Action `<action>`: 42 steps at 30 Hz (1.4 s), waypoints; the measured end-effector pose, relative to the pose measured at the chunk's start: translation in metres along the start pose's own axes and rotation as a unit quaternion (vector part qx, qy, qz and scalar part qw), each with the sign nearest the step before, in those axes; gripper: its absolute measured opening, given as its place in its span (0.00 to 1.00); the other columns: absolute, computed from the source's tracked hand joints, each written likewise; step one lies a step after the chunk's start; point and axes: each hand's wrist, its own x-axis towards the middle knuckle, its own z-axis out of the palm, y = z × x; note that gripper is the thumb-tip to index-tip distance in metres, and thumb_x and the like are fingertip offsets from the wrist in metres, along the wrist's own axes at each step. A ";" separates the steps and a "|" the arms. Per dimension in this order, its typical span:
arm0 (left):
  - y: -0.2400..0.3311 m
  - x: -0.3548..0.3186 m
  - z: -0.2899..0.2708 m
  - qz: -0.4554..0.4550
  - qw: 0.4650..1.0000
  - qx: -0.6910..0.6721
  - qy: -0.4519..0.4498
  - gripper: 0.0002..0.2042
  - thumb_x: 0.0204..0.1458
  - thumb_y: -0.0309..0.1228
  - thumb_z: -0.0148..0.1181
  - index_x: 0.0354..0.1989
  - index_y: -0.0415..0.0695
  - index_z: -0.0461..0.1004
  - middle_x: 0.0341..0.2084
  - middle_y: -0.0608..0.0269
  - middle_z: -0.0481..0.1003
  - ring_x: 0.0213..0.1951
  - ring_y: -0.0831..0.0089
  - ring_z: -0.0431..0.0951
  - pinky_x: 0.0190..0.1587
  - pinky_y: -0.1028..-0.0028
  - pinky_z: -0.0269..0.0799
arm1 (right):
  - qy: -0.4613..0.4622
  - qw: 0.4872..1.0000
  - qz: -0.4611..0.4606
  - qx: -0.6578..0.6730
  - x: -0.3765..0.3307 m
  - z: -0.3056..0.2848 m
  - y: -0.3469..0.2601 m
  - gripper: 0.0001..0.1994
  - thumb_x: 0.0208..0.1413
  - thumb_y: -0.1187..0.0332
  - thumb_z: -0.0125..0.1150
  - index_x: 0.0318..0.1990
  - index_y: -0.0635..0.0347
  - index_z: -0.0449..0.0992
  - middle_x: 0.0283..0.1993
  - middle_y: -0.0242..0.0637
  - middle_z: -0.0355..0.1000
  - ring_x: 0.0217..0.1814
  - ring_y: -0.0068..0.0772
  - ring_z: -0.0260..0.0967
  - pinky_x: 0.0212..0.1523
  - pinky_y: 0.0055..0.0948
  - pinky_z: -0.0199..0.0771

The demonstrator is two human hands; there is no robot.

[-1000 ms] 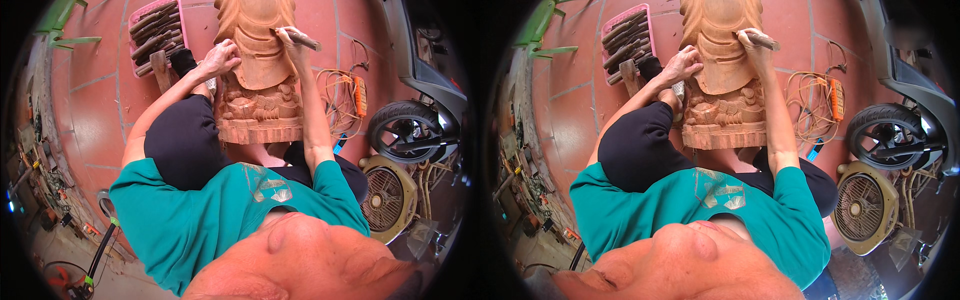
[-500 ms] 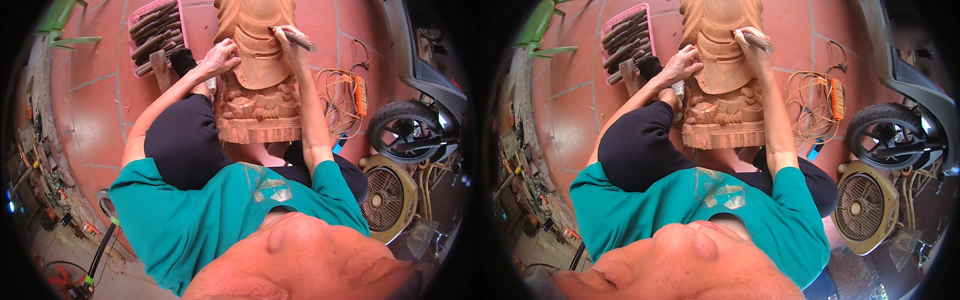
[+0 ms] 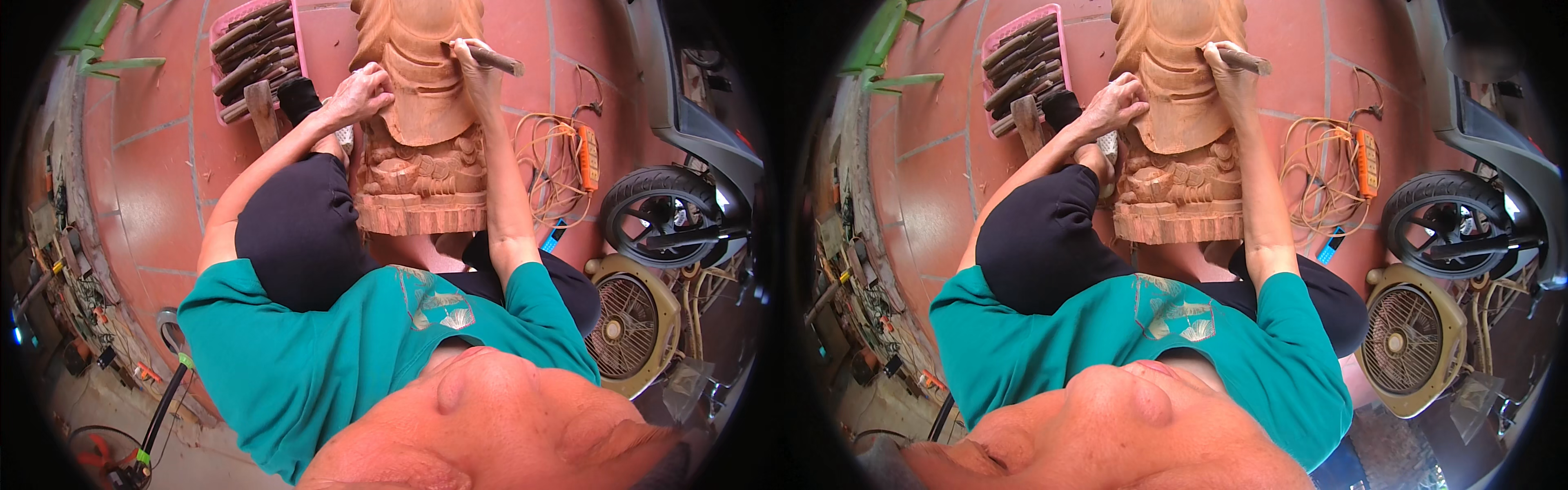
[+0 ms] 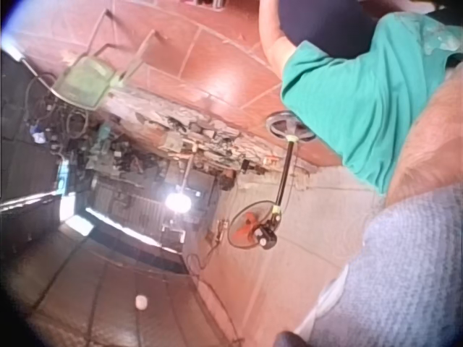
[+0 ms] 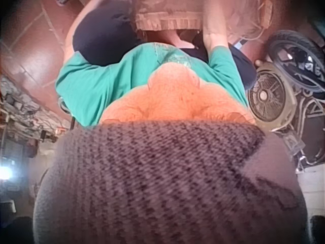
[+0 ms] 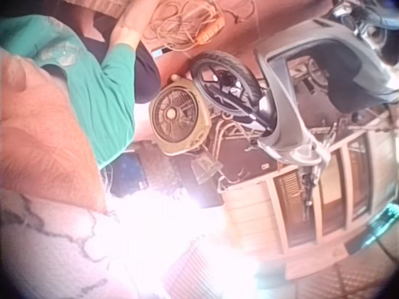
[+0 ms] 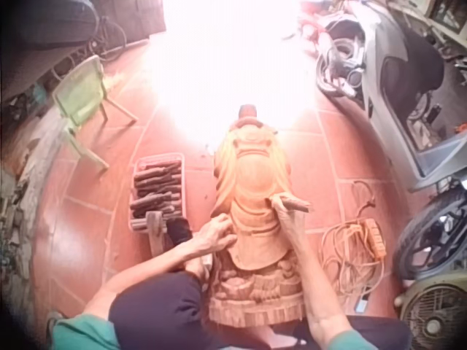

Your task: The person sits on the floor and carves a wooden sculpture using a chisel and mallet. They repeatedly strike the chisel to shape the upper portion of the figure, occasionally pausing to wipe away wood shavings with their hand.

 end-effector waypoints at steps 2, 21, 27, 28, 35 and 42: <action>0.000 0.000 0.001 0.005 1.000 0.005 0.004 0.09 0.52 0.32 0.64 0.35 0.41 0.75 0.38 0.54 0.71 0.40 0.56 0.76 0.44 0.61 0.73 | 0.012 1.000 -0.013 0.014 0.001 0.002 0.004 0.10 0.60 0.66 0.64 0.32 0.64 0.81 0.27 0.23 0.72 0.30 0.14 0.65 0.34 0.18 0.65; 0.001 0.000 -0.001 -0.004 1.000 0.005 -0.001 0.09 0.51 0.33 0.64 0.35 0.41 0.75 0.38 0.53 0.72 0.39 0.57 0.77 0.43 0.61 0.73 | -0.116 0.971 -0.088 -0.191 -0.003 -0.010 -0.020 0.06 0.55 0.69 0.64 0.34 0.62 0.81 0.32 0.35 0.78 0.34 0.29 0.75 0.39 0.27 0.74; 0.002 0.001 -0.002 0.011 1.000 0.013 0.004 0.09 0.52 0.32 0.64 0.34 0.40 0.75 0.37 0.53 0.72 0.39 0.57 0.77 0.43 0.61 0.73 | -0.044 0.998 -0.005 -0.046 -0.003 -0.013 -0.005 0.11 0.59 0.64 0.62 0.38 0.64 0.82 0.33 0.35 0.78 0.38 0.21 0.73 0.43 0.25 0.72; 0.003 0.001 -0.001 0.017 1.000 0.010 0.007 0.09 0.52 0.32 0.64 0.34 0.40 0.75 0.37 0.53 0.72 0.39 0.57 0.77 0.43 0.61 0.73 | -0.037 0.997 -0.021 -0.061 0.002 -0.012 -0.006 0.10 0.58 0.65 0.62 0.36 0.64 0.82 0.33 0.34 0.78 0.37 0.21 0.72 0.43 0.24 0.72; 0.000 0.000 0.001 0.006 1.000 0.005 0.002 0.09 0.52 0.32 0.64 0.35 0.40 0.75 0.37 0.53 0.72 0.40 0.57 0.76 0.43 0.61 0.73 | -0.068 0.983 -0.073 -0.153 -0.002 -0.005 -0.021 0.08 0.55 0.67 0.62 0.33 0.63 0.81 0.35 0.36 0.80 0.37 0.25 0.75 0.42 0.24 0.73; 0.005 0.002 -0.001 0.002 1.000 0.006 -0.001 0.09 0.52 0.32 0.64 0.35 0.40 0.76 0.38 0.53 0.72 0.40 0.57 0.77 0.44 0.61 0.73 | -0.076 0.995 0.009 -0.067 0.001 -0.021 0.001 0.08 0.56 0.67 0.63 0.35 0.63 0.83 0.35 0.33 0.79 0.38 0.22 0.74 0.43 0.24 0.72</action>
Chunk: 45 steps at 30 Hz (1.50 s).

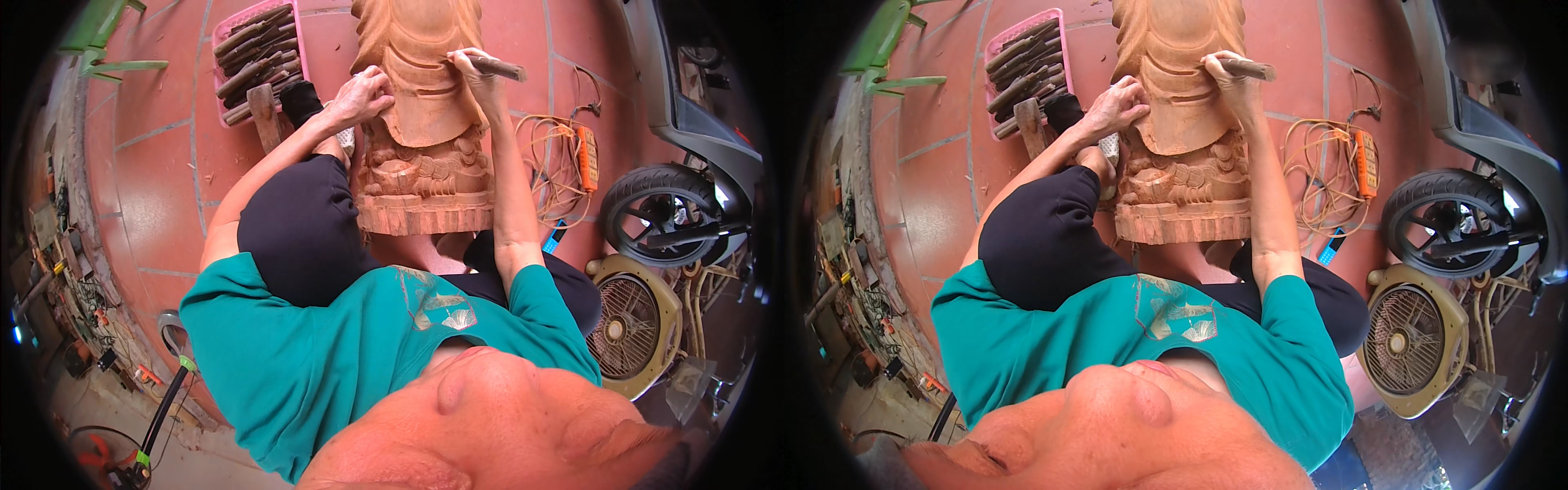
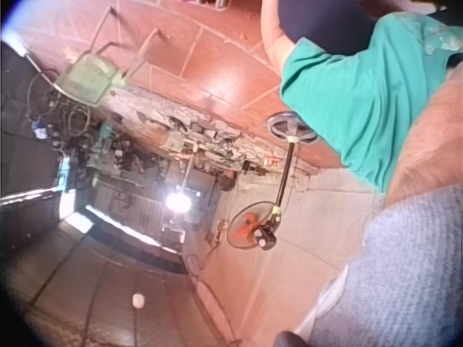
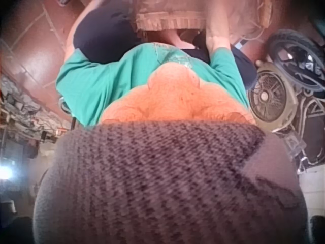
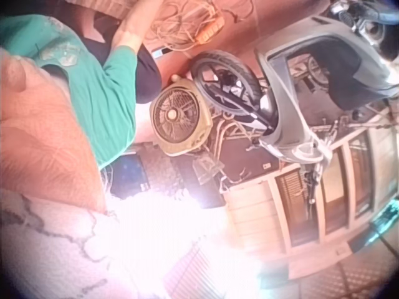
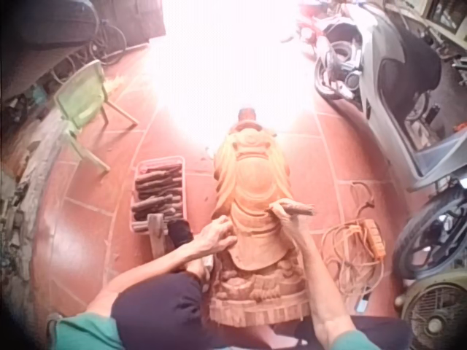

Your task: The person sits on the floor and carves a wooden sculpture using a chisel and mallet. They repeatedly strike the chisel to shape the upper portion of the figure, occasionally pausing to wipe away wood shavings with their hand.

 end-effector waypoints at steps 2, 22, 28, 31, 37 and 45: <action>-0.001 -0.002 0.000 0.000 1.000 0.003 0.001 0.09 0.51 0.32 0.64 0.35 0.40 0.76 0.38 0.53 0.72 0.39 0.57 0.77 0.44 0.61 0.73 | 0.022 0.998 0.012 0.054 0.001 0.003 -0.002 0.09 0.58 0.66 0.63 0.36 0.63 0.83 0.34 0.31 0.79 0.39 0.20 0.72 0.44 0.23 0.72; -0.003 -0.002 0.000 0.000 1.000 0.002 0.002 0.09 0.51 0.32 0.65 0.35 0.40 0.76 0.38 0.53 0.72 0.39 0.58 0.77 0.44 0.62 0.74 | 0.034 0.999 -0.029 -0.027 0.009 0.005 -0.006 0.09 0.56 0.65 0.64 0.35 0.62 0.83 0.33 0.31 0.79 0.36 0.22 0.74 0.41 0.25 0.73; -0.005 0.000 0.001 -0.008 1.000 -0.001 -0.007 0.08 0.51 0.32 0.65 0.35 0.41 0.76 0.38 0.54 0.72 0.39 0.58 0.77 0.44 0.62 0.74 | -0.033 0.997 -0.023 -0.059 0.004 -0.005 -0.004 0.10 0.56 0.64 0.63 0.35 0.62 0.83 0.33 0.33 0.80 0.36 0.22 0.74 0.42 0.25 0.73; -0.003 -0.002 0.001 -0.010 1.000 -0.006 -0.007 0.09 0.51 0.32 0.65 0.35 0.41 0.76 0.38 0.54 0.72 0.39 0.58 0.77 0.44 0.62 0.73 | -0.052 0.997 -0.006 -0.054 0.005 -0.007 -0.006 0.10 0.56 0.64 0.63 0.35 0.62 0.82 0.34 0.33 0.80 0.37 0.22 0.74 0.42 0.24 0.73; -0.004 -0.001 0.001 0.010 1.000 0.005 0.008 0.09 0.51 0.31 0.65 0.35 0.40 0.75 0.38 0.53 0.72 0.39 0.57 0.77 0.43 0.62 0.74 | 0.004 0.999 -0.016 -0.031 0.011 0.001 -0.007 0.10 0.56 0.64 0.63 0.34 0.63 0.82 0.35 0.33 0.80 0.37 0.22 0.74 0.42 0.24 0.73; -0.005 -0.002 0.002 0.002 1.000 -0.004 0.003 0.09 0.51 0.31 0.65 0.35 0.40 0.75 0.38 0.53 0.71 0.40 0.57 0.76 0.44 0.61 0.73 | -0.065 0.996 -0.005 -0.062 0.006 -0.007 -0.004 0.10 0.57 0.64 0.62 0.35 0.63 0.82 0.35 0.34 0.80 0.38 0.22 0.74 0.42 0.24 0.73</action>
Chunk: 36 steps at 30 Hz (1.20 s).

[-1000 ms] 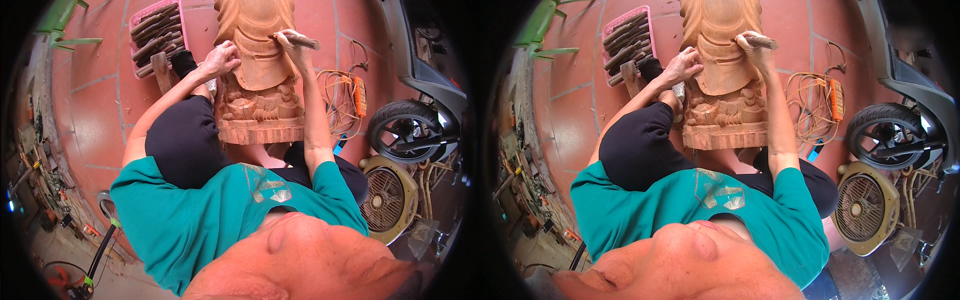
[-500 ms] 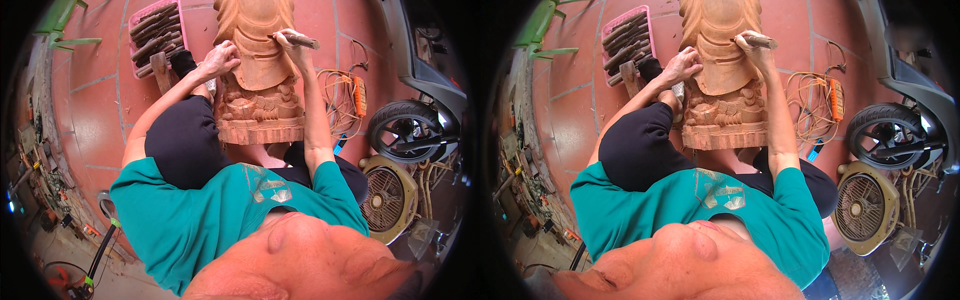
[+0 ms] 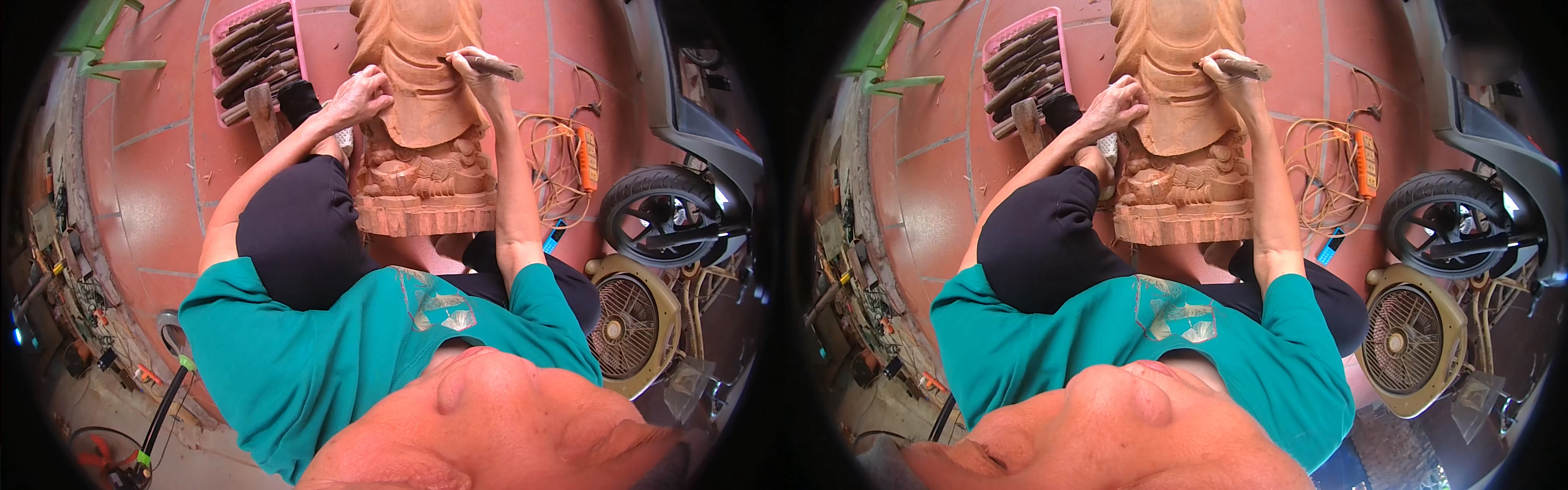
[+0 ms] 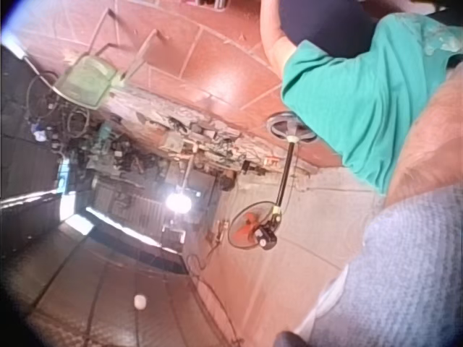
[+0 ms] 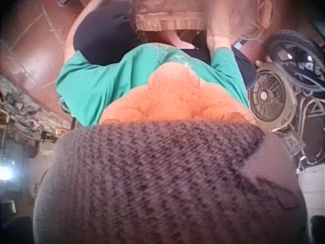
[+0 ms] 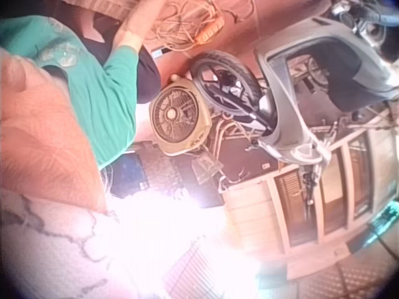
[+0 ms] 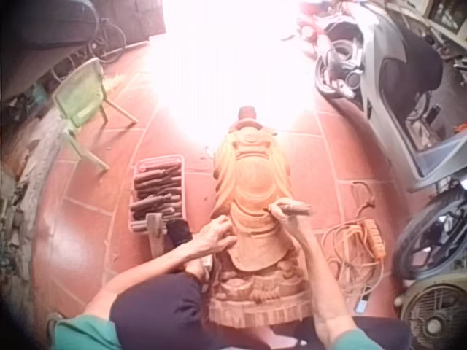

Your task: The person sits on the floor and carves a wooden sculpture using a chisel and mallet. They repeatedly strike the chisel to shape the upper portion of the figure, occasionally pausing to wipe away wood shavings with their hand.

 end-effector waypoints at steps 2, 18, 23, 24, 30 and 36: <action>0.003 0.000 -0.003 0.003 1.000 0.004 0.004 0.09 0.51 0.31 0.65 0.35 0.40 0.75 0.37 0.53 0.72 0.40 0.56 0.76 0.44 0.61 0.73 | 0.001 1.000 -0.007 -0.001 -0.001 0.000 -0.004 0.10 0.57 0.65 0.62 0.35 0.63 0.82 0.35 0.34 0.80 0.38 0.22 0.74 0.42 0.24 0.73; 0.003 -0.001 -0.001 -0.011 1.000 -0.007 -0.007 0.09 0.51 0.32 0.65 0.35 0.40 0.75 0.37 0.54 0.72 0.40 0.56 0.77 0.44 0.61 0.73 | 0.024 0.999 -0.028 -0.024 -0.010 0.009 -0.024 0.10 0.56 0.65 0.63 0.35 0.63 0.82 0.33 0.34 0.79 0.35 0.23 0.74 0.41 0.25 0.73; 0.002 0.000 -0.002 0.003 1.000 0.002 -0.002 0.09 0.52 0.32 0.65 0.35 0.40 0.75 0.37 0.54 0.71 0.39 0.57 0.77 0.43 0.62 0.73 | 0.074 0.997 -0.025 0.030 0.000 0.013 -0.016 0.08 0.56 0.66 0.63 0.35 0.63 0.82 0.32 0.33 0.78 0.35 0.24 0.74 0.41 0.25 0.73; 0.001 0.000 -0.002 0.004 1.000 -0.001 -0.003 0.09 0.52 0.32 0.65 0.35 0.40 0.75 0.37 0.54 0.71 0.39 0.57 0.77 0.43 0.62 0.73 | 0.075 0.996 -0.038 0.014 0.003 0.016 -0.015 0.08 0.56 0.67 0.63 0.34 0.63 0.81 0.32 0.34 0.78 0.35 0.24 0.74 0.40 0.25 0.73; -0.001 0.001 0.001 -0.002 1.000 0.005 -0.002 0.09 0.52 0.32 0.65 0.35 0.41 0.75 0.37 0.54 0.71 0.39 0.58 0.76 0.43 0.62 0.73 | 0.050 0.991 -0.102 -0.071 -0.001 0.016 -0.022 0.08 0.56 0.67 0.63 0.34 0.64 0.81 0.32 0.36 0.78 0.34 0.28 0.75 0.40 0.26 0.75; 0.003 0.000 -0.002 -0.015 1.000 -0.004 -0.010 0.09 0.51 0.33 0.65 0.35 0.42 0.75 0.38 0.54 0.71 0.40 0.57 0.76 0.44 0.61 0.73 | 0.024 0.996 -0.066 -0.051 -0.006 0.011 -0.025 0.08 0.55 0.67 0.63 0.33 0.63 0.81 0.32 0.36 0.79 0.34 0.30 0.75 0.40 0.27 0.75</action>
